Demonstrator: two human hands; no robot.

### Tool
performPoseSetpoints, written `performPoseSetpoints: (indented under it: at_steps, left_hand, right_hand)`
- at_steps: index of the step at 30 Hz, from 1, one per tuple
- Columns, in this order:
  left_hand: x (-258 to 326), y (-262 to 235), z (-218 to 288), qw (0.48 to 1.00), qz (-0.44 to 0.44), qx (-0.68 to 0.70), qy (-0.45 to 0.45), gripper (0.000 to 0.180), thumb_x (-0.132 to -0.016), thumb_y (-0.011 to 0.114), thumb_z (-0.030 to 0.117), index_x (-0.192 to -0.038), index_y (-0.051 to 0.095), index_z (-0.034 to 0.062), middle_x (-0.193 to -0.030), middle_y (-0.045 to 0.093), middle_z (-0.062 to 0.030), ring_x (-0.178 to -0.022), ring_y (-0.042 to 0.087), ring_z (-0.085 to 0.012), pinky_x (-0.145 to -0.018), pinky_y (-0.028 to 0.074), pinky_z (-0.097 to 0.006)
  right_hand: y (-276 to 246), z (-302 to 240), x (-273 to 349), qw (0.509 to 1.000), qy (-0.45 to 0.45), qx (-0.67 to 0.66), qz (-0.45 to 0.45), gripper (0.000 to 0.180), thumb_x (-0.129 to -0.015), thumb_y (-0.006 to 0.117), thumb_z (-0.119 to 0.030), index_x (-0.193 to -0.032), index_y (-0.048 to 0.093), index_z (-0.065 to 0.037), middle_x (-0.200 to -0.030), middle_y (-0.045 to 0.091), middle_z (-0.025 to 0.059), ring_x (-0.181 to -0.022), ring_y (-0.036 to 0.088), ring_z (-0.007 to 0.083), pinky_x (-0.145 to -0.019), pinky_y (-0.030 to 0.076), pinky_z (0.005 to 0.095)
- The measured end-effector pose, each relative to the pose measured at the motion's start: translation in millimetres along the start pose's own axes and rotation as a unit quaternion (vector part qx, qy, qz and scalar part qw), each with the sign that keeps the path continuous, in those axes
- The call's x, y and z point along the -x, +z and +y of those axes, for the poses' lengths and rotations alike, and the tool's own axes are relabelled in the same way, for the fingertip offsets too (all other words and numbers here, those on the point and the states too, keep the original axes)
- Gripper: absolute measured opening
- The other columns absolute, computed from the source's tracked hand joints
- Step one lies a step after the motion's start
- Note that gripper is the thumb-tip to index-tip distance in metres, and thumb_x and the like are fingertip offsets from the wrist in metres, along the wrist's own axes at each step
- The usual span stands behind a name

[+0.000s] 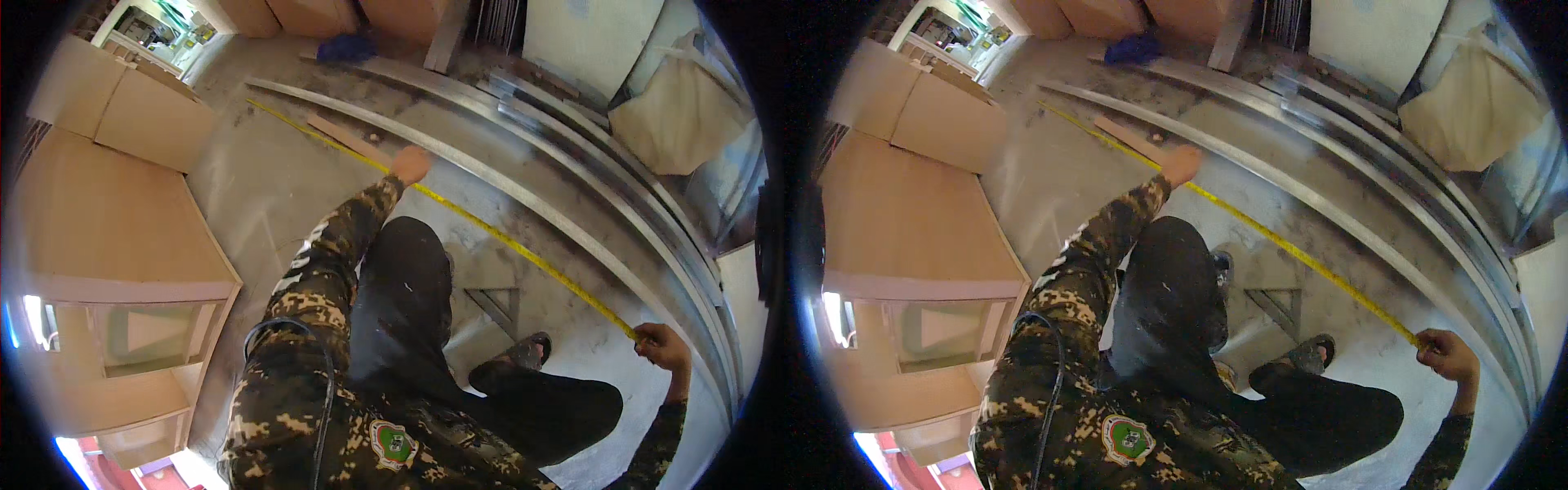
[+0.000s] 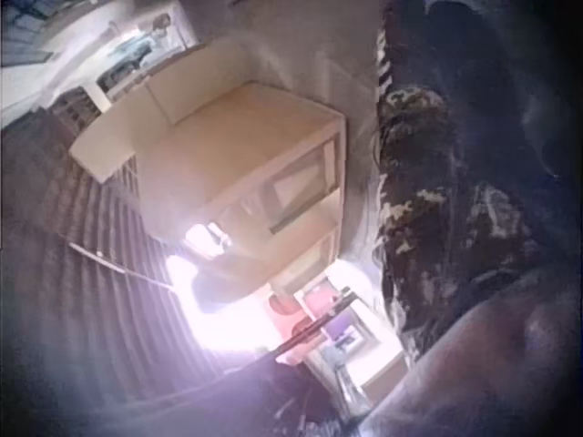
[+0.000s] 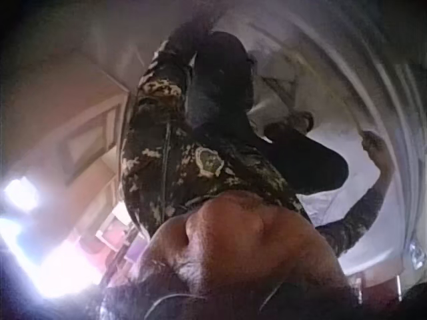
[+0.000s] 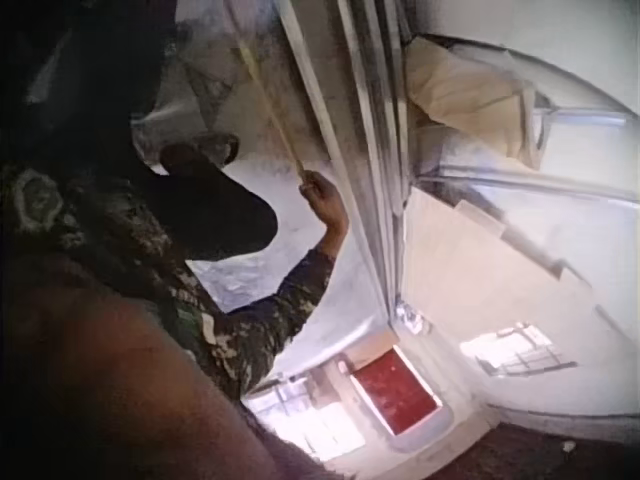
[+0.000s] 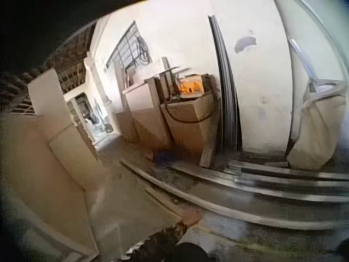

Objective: Measuring metal profiles using a tape measure and marking them in a workshop.

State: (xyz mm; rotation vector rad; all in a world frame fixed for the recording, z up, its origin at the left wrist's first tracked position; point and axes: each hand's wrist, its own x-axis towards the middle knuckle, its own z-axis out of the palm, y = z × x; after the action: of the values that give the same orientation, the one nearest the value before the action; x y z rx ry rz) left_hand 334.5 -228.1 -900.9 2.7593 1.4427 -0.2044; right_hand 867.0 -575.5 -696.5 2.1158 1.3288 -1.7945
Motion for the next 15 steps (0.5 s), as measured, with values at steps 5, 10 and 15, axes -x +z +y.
performPoseSetpoints:
  at_steps: [5, 10, 15]
  left_hand:
    - [79.5, 23.2, -50.4, 0.730, 0.193, 0.488, -0.439, 0.027, -0.084, 0.058, 0.033, -0.087, 0.063, 0.0068, -0.078, 0.059, -0.0127, -0.074, 0.058, -0.0259, -0.068, 0.049, -0.041]
    - [113.8, 29.4, -73.0, 0.235, 0.209, 0.841, -0.441, 0.021, -0.086, 0.062, 0.029, -0.087, 0.054, 0.0106, -0.065, 0.033, 0.0015, -0.056, 0.036, -0.0139, -0.067, 0.048, -0.033]
    - [111.3, 21.4, -92.4, 0.204, 0.247, 0.887, -0.334, 0.015, -0.089, 0.059, 0.021, -0.082, 0.053, 0.0094, -0.065, 0.035, -0.0007, -0.057, 0.038, -0.0121, -0.068, 0.049, -0.033]
  right_hand:
    - [11.3, -24.2, 48.4, 0.997, -0.068, -0.028, 0.011, 0.035, -0.070, 0.069, -0.017, -0.099, 0.062, 0.001, -0.070, 0.057, 0.0001, -0.057, 0.051, 0.0076, -0.050, 0.042, 0.0239]
    - [20.8, -35.5, 76.2, 0.999, 0.000, -0.036, 0.006, 0.038, -0.066, 0.070, -0.015, -0.099, 0.063, 0.001, -0.074, 0.062, 0.0025, -0.052, 0.051, 0.0071, -0.045, 0.041, 0.0221]
    - [33.7, -28.0, 77.8, 0.995, -0.020, -0.095, -0.002, 0.040, -0.064, 0.071, -0.014, -0.099, 0.063, 0.004, -0.071, 0.062, 0.0038, -0.051, 0.051, 0.0067, -0.043, 0.040, 0.0206]
